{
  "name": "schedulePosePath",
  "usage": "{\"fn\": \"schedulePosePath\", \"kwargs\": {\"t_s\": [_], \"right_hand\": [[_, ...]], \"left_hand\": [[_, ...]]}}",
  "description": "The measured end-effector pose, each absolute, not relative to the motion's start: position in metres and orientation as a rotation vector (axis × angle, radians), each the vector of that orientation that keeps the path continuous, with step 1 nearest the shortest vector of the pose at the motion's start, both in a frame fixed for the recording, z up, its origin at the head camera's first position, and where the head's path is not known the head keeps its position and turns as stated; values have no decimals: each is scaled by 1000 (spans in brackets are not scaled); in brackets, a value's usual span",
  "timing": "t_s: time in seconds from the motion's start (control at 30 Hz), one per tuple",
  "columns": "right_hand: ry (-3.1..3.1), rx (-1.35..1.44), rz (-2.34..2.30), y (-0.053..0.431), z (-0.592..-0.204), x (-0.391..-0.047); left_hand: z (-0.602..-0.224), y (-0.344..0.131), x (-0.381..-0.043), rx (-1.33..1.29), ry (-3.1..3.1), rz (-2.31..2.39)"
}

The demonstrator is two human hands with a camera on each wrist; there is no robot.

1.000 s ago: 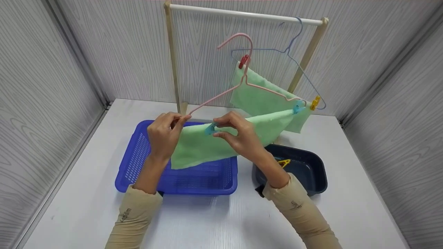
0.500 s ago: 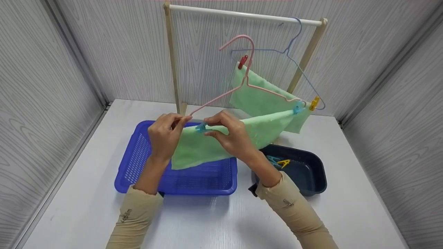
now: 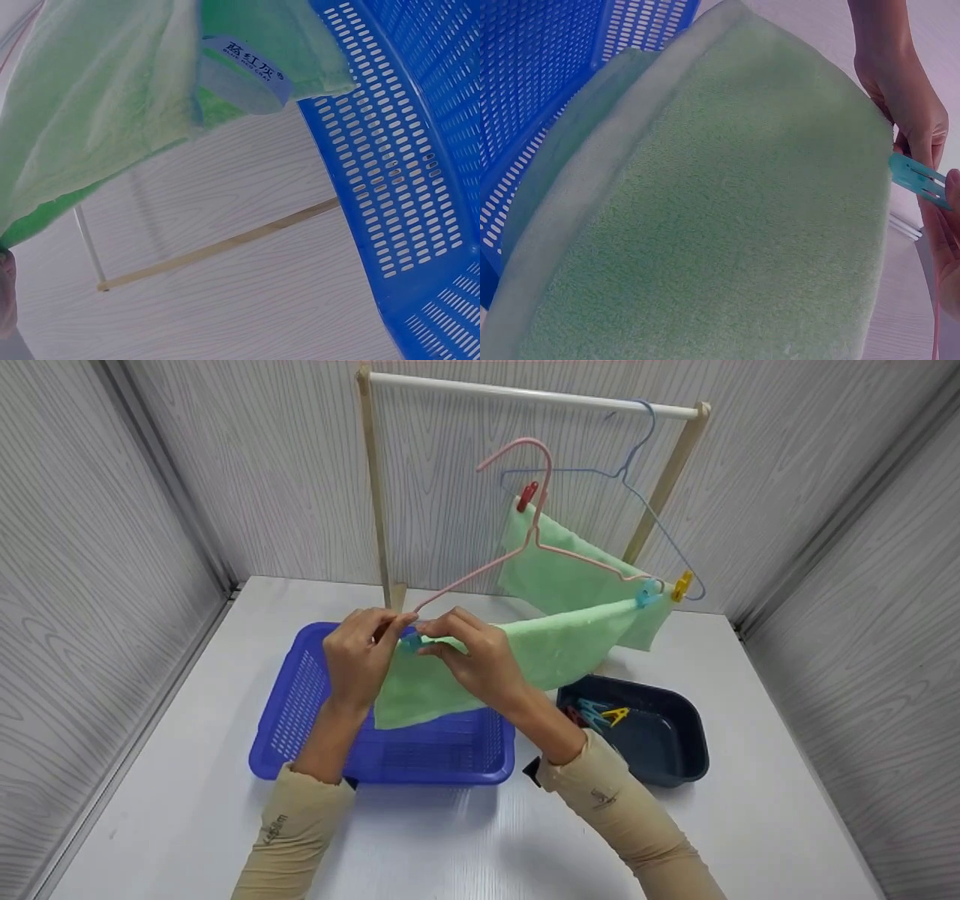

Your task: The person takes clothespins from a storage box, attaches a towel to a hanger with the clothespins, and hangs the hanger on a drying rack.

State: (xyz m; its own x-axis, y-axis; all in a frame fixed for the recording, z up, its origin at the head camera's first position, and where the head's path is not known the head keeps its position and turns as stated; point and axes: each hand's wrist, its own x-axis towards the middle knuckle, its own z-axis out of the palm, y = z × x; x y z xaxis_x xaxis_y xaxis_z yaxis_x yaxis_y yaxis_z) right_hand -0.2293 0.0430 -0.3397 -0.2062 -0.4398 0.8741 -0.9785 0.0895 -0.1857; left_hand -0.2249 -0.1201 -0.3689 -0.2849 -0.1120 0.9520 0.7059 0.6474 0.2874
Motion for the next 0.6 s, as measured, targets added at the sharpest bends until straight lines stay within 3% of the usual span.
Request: {"fn": "schedulePosePath", "kwargs": {"t_s": [0.6], "right_hand": [[-1738, 1403, 1086, 32, -342, -234]], "left_hand": [[-371, -117, -227, -527, -1685, -866]]}}
